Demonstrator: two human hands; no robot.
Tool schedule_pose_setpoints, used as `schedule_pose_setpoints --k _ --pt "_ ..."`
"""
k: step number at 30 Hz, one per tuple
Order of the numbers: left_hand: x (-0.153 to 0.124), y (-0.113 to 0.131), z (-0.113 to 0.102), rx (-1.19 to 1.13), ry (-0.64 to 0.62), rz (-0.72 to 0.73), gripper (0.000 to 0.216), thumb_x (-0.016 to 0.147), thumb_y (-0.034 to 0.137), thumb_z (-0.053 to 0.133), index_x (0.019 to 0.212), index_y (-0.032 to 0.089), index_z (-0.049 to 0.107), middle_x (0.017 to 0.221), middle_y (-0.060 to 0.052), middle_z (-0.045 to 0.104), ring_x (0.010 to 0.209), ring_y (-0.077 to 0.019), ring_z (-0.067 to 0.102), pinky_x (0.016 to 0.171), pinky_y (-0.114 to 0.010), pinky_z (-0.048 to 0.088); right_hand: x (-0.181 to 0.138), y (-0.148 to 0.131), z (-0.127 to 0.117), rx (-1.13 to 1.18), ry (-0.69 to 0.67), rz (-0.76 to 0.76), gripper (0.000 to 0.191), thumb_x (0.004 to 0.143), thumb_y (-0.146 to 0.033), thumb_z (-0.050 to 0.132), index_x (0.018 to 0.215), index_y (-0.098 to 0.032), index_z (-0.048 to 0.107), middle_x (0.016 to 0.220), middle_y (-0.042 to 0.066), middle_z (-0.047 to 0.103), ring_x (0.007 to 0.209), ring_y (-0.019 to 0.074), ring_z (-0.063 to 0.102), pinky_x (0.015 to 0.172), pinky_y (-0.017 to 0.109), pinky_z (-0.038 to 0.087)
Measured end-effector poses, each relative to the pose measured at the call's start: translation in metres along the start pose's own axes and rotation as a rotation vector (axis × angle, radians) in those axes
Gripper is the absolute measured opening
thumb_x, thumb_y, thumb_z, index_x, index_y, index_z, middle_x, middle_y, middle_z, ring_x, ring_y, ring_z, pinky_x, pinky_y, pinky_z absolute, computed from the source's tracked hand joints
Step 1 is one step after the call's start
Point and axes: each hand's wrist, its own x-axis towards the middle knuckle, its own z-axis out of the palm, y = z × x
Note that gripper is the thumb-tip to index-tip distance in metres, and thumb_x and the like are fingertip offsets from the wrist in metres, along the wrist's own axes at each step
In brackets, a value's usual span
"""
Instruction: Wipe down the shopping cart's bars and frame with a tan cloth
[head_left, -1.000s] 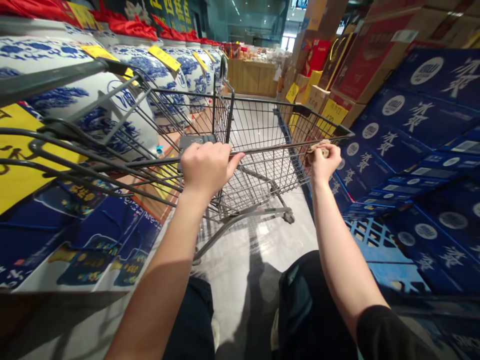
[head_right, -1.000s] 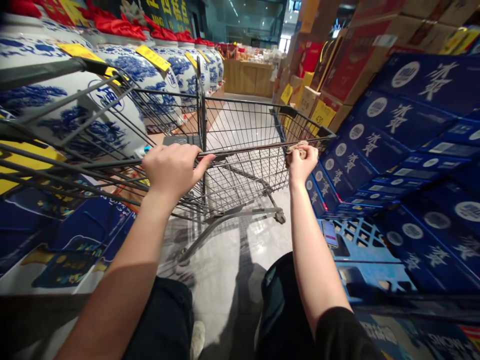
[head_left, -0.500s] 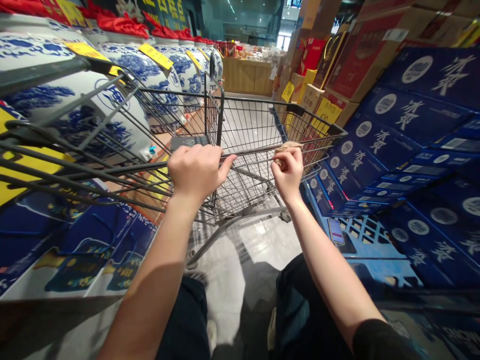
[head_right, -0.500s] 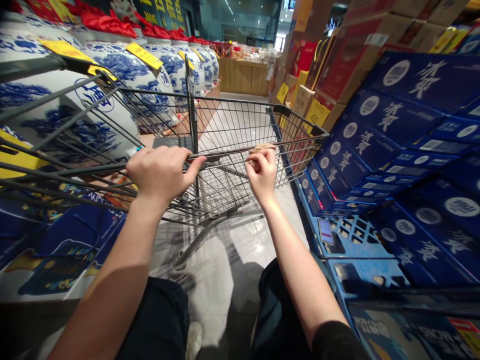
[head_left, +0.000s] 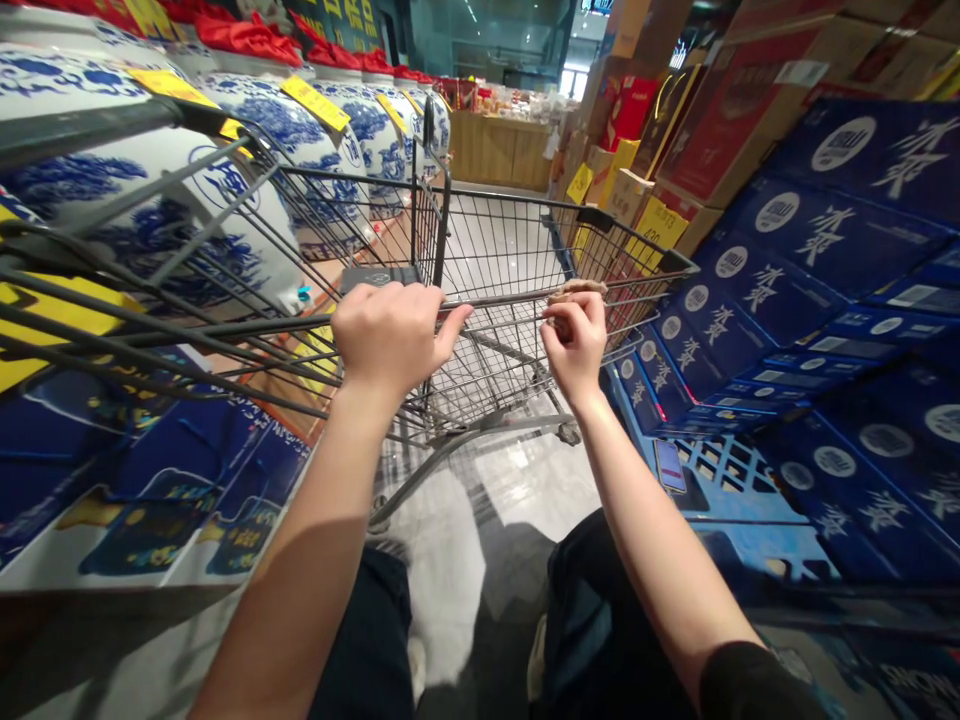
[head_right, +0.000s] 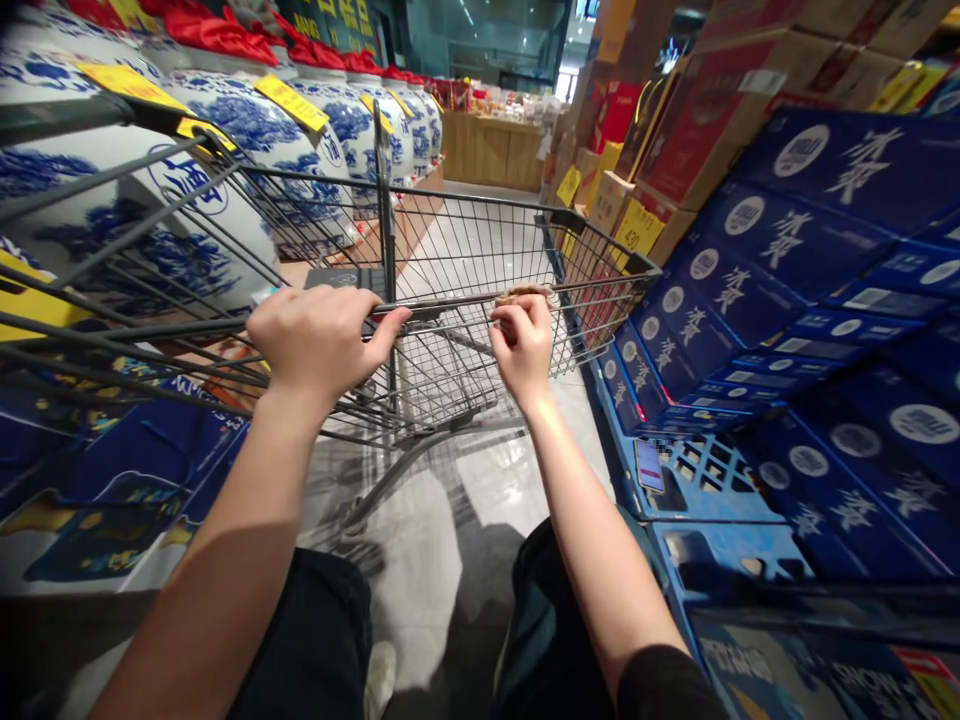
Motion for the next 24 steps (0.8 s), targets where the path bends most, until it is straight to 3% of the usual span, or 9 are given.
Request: schedule_pose_setpoints --k 4,6,10,12,14,17,20,24 --pt "0.001 0.002 -0.001 0.001 -0.005 -0.012 0.044 0.099 0.056 0.046 0.079 0.025 0.07 0.073 -0.008 0.071 0.076 -0.0293 0.065 0.07 -0.042 0.037 0.009 0.014 -0.011 -0.067 0.233 0.135 0.009 0.076 -0.013 0.057 0.077 -0.022 0.06 0.09 0.001 0.049 0.089 0.0162 0.054 0.09 0.038 0.049" --pt "0.001 0.004 -0.003 0.001 -0.016 -0.021 0.044 0.099 0.056 0.046 0.079 0.025 0.071 0.073 -0.008 0.071 0.077 -0.0294 0.065 0.07 -0.042 0.037 0.006 0.008 -0.008 -0.062 0.249 0.186 0.01 0.078 -0.013 0.055 0.078 -0.022 0.06 0.091 0.001 0.049 0.091 0.017 0.055 0.092 0.039 0.049" --pt "0.0 0.005 -0.006 -0.01 -0.002 -0.024 0.043 0.098 0.057 0.047 0.082 0.026 0.072 0.073 -0.008 0.072 0.077 -0.0296 0.065 0.07 -0.042 0.038 -0.005 -0.013 0.005 -0.031 -0.081 -0.039 0.011 0.084 -0.017 0.057 0.086 -0.025 0.063 0.096 0.003 0.055 0.097 0.0196 0.057 0.09 0.039 0.052" --pt "0.0 0.006 -0.007 -0.02 -0.002 -0.024 0.042 0.098 0.057 0.048 0.084 0.027 0.073 0.074 -0.008 0.072 0.078 -0.0301 0.065 0.071 -0.043 0.039 -0.005 -0.01 0.003 -0.077 -0.162 -0.154 0.01 0.086 -0.019 0.058 0.086 -0.027 0.063 0.094 0.003 0.057 0.095 0.0198 0.057 0.09 0.04 0.052" --pt "0.0 0.006 -0.008 -0.033 -0.023 -0.03 0.042 0.098 0.057 0.047 0.086 0.027 0.073 0.076 -0.009 0.073 0.08 -0.031 0.066 0.072 -0.043 0.039 -0.002 0.001 -0.003 -0.124 -0.11 -0.148 0.008 0.085 -0.02 0.057 0.084 -0.026 0.062 0.091 0.003 0.055 0.093 0.0192 0.056 0.089 0.039 0.053" --pt "0.001 0.007 -0.009 -0.045 -0.06 -0.04 0.043 0.099 0.057 0.046 0.085 0.026 0.073 0.078 -0.009 0.073 0.081 -0.0314 0.066 0.072 -0.043 0.039 0.001 0.013 -0.01 -0.145 0.082 0.028 0.006 0.082 -0.019 0.056 0.081 -0.023 0.06 0.091 0.002 0.049 0.084 0.0158 0.054 0.08 0.035 0.054" --pt "0.002 0.008 -0.009 -0.022 -0.054 -0.033 0.044 0.099 0.056 0.045 0.082 0.026 0.071 0.077 -0.008 0.073 0.079 -0.0299 0.066 0.072 -0.042 0.038 -0.003 0.002 -0.002 -0.125 0.198 0.072 0.009 0.081 -0.015 0.055 0.082 -0.023 0.06 0.092 0.002 0.047 0.086 0.0153 0.055 0.081 0.035 0.054" --pt "0.001 0.007 -0.007 0.027 -0.017 -0.012 0.044 0.1 0.056 0.046 0.079 0.026 0.069 0.075 -0.008 0.073 0.077 -0.0286 0.066 0.068 -0.041 0.037 -0.005 -0.011 0.003 -0.077 -0.101 -0.231 0.014 0.085 -0.013 0.058 0.082 -0.026 0.063 0.097 0.003 0.056 0.101 0.0195 0.058 0.09 0.039 0.053"
